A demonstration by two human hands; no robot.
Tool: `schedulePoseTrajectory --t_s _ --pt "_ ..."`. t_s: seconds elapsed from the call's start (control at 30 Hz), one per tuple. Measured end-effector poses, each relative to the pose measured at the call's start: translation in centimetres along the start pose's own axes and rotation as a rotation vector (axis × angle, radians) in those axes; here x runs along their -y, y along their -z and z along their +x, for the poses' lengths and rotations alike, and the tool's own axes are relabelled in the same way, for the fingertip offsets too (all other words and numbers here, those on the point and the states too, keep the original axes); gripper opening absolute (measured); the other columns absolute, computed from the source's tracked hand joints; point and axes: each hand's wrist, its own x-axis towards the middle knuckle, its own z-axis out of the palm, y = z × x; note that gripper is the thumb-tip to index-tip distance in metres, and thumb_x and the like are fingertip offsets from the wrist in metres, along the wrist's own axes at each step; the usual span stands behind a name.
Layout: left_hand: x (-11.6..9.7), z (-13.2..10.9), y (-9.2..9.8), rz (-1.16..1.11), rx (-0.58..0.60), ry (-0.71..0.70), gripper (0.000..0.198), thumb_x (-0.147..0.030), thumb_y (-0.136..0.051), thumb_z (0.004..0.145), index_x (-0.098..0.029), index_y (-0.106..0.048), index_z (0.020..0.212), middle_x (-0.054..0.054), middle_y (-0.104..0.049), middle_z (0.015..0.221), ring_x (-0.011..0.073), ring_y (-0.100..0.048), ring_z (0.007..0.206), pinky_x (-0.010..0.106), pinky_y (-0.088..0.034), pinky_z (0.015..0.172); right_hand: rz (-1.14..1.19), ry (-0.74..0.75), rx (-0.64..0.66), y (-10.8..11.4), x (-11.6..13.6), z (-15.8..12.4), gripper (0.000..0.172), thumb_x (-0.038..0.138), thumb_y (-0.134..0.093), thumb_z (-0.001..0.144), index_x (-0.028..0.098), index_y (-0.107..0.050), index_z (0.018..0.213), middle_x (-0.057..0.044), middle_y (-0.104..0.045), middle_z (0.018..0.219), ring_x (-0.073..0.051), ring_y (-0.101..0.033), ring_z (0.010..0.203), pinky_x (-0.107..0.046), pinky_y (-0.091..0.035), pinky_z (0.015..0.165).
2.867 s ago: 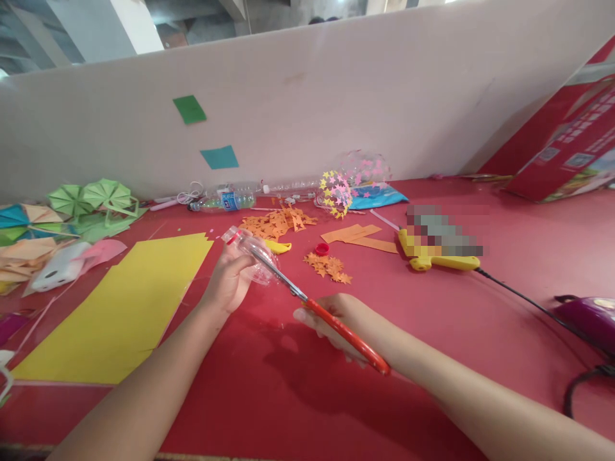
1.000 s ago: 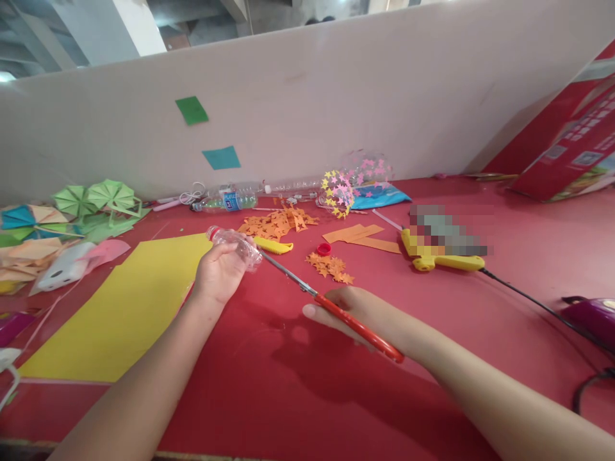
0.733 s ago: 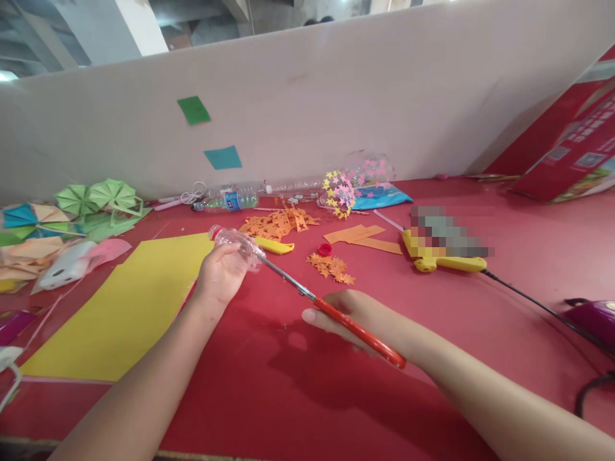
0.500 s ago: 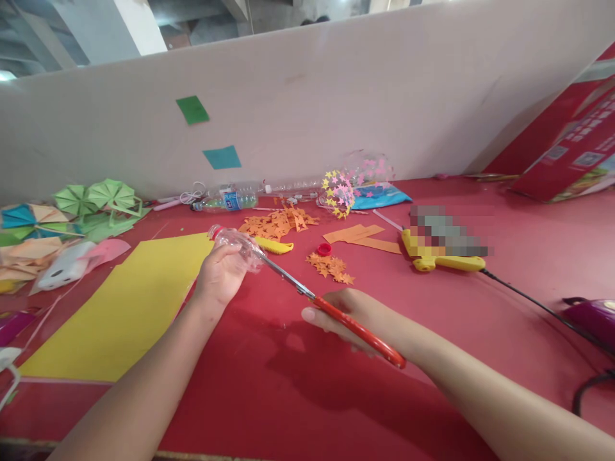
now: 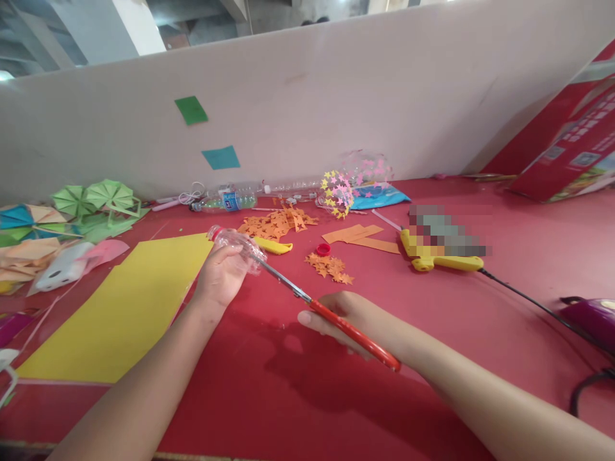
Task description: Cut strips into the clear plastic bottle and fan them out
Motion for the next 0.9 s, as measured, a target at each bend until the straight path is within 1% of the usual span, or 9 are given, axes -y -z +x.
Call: schedulePoseTrajectory --t_s 0.17,0.43,0.6,0.77,0.9 --pt "-0.12 0.09 -0.04 -0.007 -0.020 -0.006 0.035 -0.004 -0.064 0.055 -0.021 -0.055 0.084 -0.003 -0.062 0.076 0.0135 -0.060 0.076 0.028 -0.044 0.072 -0.015 -0.009 0.024 0.11 0.06 0.11 0.043 0.058 -0.059 0.079 0.020 -0.045 0.067 0.006 -0.040 0.051 -0.008 -0.038 0.043 -0.020 -0.027 0.044" --pt "-0.30 0.11 -0.22 -0.039 -0.050 0.014 0.037 -0.004 -0.063 0.054 -0.021 -0.054 0.085 -0.002 -0.063 0.075 0.0140 -0.062 0.076 0.027 -0.044 0.071 -0.033 -0.008 0.020 0.09 -0.08 0.09 0.042 0.057 -0.058 0.081 0.019 -0.045 0.068 0.006 -0.041 0.052 -0.008 -0.038 0.044 -0.020 -0.028 0.044" --pt "-0.25 -0.08 -0.31 -0.018 -0.041 0.017 0.036 -0.004 -0.063 0.054 -0.021 -0.054 0.086 -0.002 -0.064 0.078 0.0138 -0.061 0.076 0.028 -0.045 0.072 -0.039 -0.012 0.019 0.12 -0.12 0.09 0.043 0.059 -0.058 0.081 0.019 -0.044 0.069 0.006 -0.042 0.053 -0.007 -0.039 0.044 -0.020 -0.029 0.045" --pt "-0.22 -0.06 -0.22 0.005 -0.026 0.004 0.035 -0.005 -0.063 0.055 -0.021 -0.055 0.085 -0.002 -0.064 0.078 0.0134 -0.061 0.075 0.028 -0.046 0.073 -0.029 -0.059 -0.001 -0.01 0.32 0.09 0.042 0.056 -0.059 0.081 0.020 -0.043 0.066 0.007 -0.040 0.051 -0.006 -0.037 0.041 -0.019 -0.028 0.042" --pt "-0.19 0.15 -0.01 0.003 -0.034 -0.011 0.035 -0.005 -0.063 0.054 -0.021 -0.055 0.085 -0.003 -0.064 0.076 0.0135 -0.061 0.076 0.028 -0.046 0.073 -0.015 -0.080 -0.023 -0.14 0.23 0.14 0.042 0.052 -0.063 0.078 0.021 -0.040 0.063 0.007 -0.038 0.048 -0.006 -0.037 0.038 -0.019 -0.029 0.039"
